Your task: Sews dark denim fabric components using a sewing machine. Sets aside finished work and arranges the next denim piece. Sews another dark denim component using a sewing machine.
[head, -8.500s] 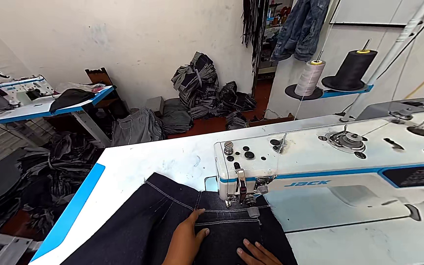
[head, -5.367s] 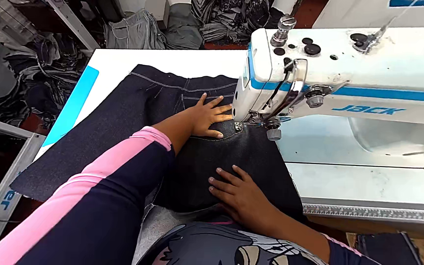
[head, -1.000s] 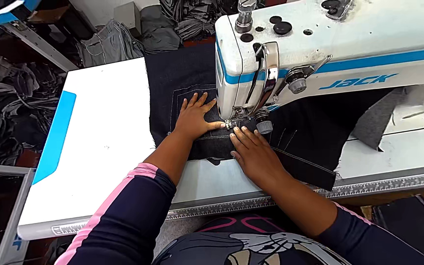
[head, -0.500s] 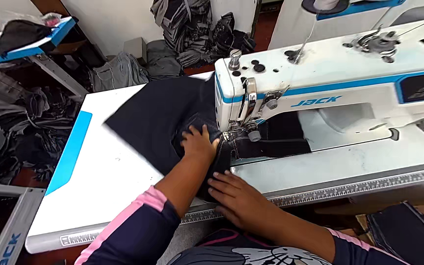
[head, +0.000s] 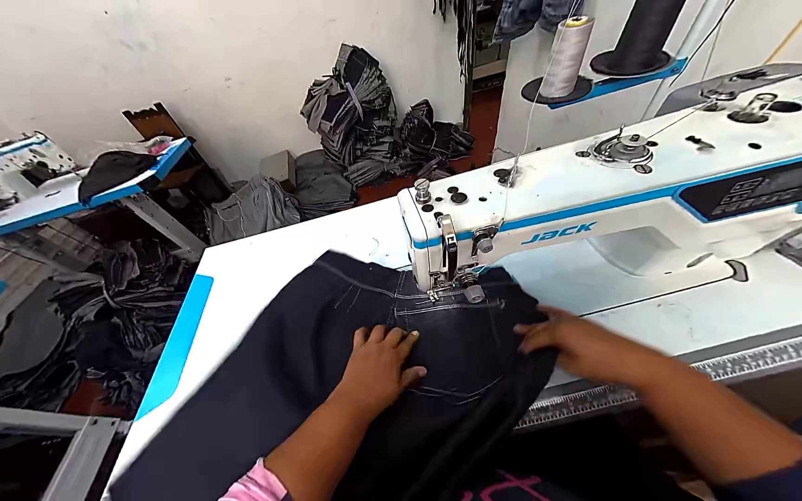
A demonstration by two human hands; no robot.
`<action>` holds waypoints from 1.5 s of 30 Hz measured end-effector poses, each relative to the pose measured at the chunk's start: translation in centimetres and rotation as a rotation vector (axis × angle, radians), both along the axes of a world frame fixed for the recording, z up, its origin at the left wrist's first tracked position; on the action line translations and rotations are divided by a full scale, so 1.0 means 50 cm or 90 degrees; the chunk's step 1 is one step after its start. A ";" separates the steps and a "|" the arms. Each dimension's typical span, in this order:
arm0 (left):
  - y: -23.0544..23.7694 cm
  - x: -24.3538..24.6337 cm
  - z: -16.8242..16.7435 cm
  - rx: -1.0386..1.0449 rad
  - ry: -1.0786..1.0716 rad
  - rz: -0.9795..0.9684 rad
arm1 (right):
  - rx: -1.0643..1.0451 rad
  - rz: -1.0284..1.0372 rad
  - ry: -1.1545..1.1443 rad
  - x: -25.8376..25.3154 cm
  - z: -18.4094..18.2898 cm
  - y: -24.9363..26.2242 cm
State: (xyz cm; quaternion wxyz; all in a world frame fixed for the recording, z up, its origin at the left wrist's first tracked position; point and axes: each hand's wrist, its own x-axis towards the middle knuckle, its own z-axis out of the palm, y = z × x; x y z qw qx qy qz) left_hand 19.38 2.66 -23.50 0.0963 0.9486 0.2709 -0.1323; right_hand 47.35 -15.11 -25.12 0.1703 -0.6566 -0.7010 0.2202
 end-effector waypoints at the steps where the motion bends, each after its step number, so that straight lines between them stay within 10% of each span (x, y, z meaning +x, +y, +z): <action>1: -0.014 0.003 -0.015 -0.017 -0.024 0.005 | -0.062 -0.057 -0.027 0.027 0.021 0.000; 5: -0.048 0.048 -0.031 -0.125 -0.038 0.063 | -0.090 -0.155 -0.091 -0.034 0.094 0.023; 9: -0.035 0.061 -0.049 -0.158 -0.126 0.084 | -0.056 -0.060 -0.108 -0.151 -0.016 0.097; 45: 0.071 0.111 -0.069 -0.085 -0.255 0.095 | -0.053 -0.045 -0.132 -0.061 -0.033 0.215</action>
